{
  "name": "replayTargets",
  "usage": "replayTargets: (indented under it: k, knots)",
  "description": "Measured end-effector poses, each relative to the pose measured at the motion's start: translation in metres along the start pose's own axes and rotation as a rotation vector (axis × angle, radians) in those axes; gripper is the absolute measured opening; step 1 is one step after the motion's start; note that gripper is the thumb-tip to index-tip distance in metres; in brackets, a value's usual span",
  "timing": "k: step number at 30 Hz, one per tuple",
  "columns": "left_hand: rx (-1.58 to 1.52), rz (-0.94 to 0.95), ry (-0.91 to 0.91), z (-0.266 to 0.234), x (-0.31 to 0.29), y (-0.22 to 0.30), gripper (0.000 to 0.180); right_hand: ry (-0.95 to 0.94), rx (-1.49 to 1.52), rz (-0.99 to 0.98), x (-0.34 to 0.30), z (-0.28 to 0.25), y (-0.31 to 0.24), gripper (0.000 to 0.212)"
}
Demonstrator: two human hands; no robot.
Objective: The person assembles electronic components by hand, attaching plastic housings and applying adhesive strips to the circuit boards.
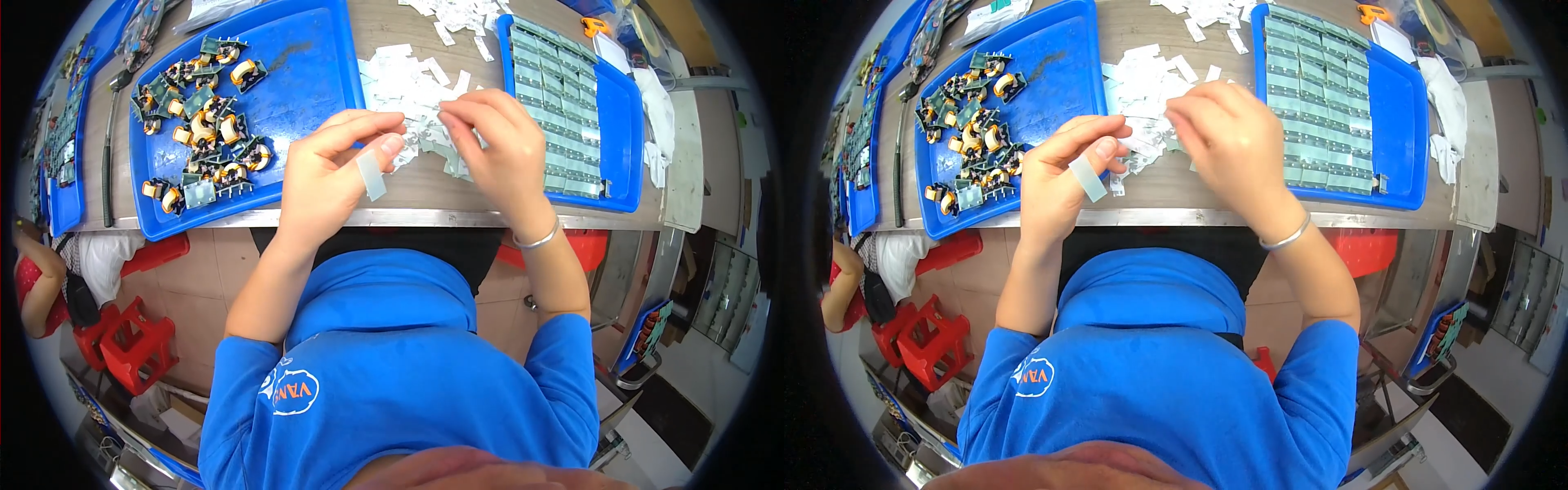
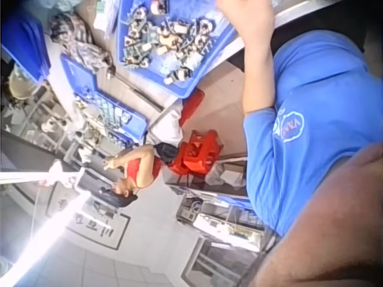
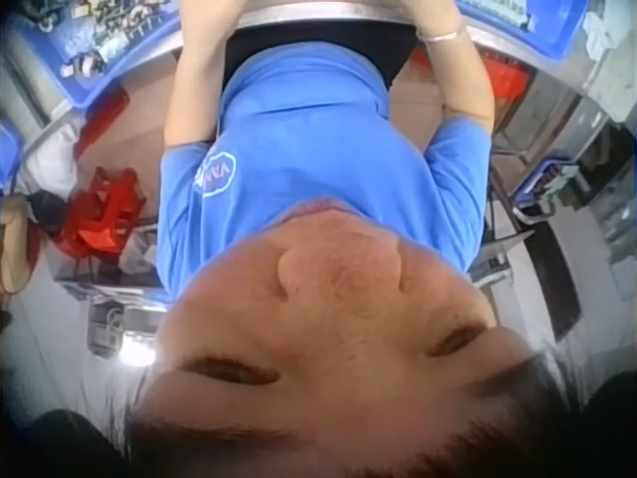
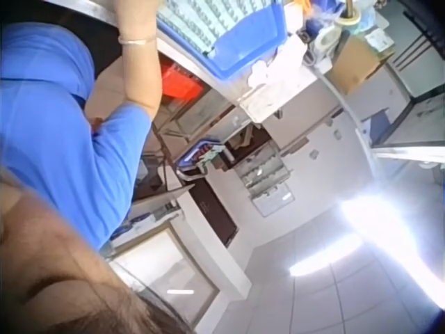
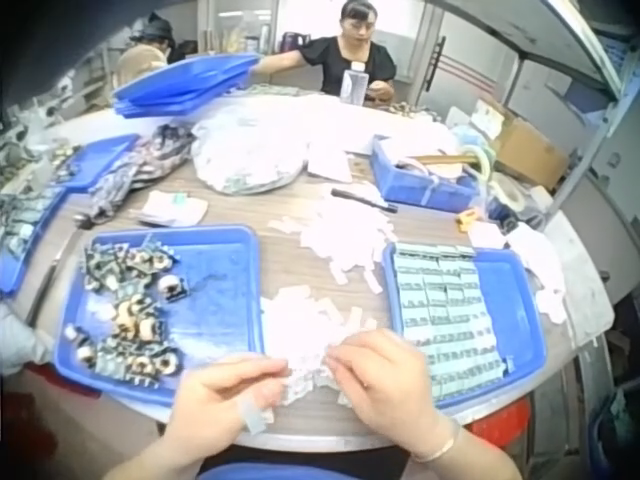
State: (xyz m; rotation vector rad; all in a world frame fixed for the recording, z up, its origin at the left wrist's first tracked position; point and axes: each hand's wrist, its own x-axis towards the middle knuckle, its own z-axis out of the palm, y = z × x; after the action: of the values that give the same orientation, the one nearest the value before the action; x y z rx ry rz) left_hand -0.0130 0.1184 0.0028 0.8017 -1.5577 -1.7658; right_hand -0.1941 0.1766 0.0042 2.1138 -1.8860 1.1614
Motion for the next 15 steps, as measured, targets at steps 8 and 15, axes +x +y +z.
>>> replayTargets:
  k: [8,15]
  knots:
    - [0.095,0.194,0.085,0.011,-0.004,-0.001,0.023,-0.032,0.547,0.175,0.000,-0.003,-0.034,0.012]
    - [0.690,0.644,-0.003,0.007,0.002,0.000,0.030,-0.278,0.785,0.491,0.004,-0.011,-0.030,0.022]
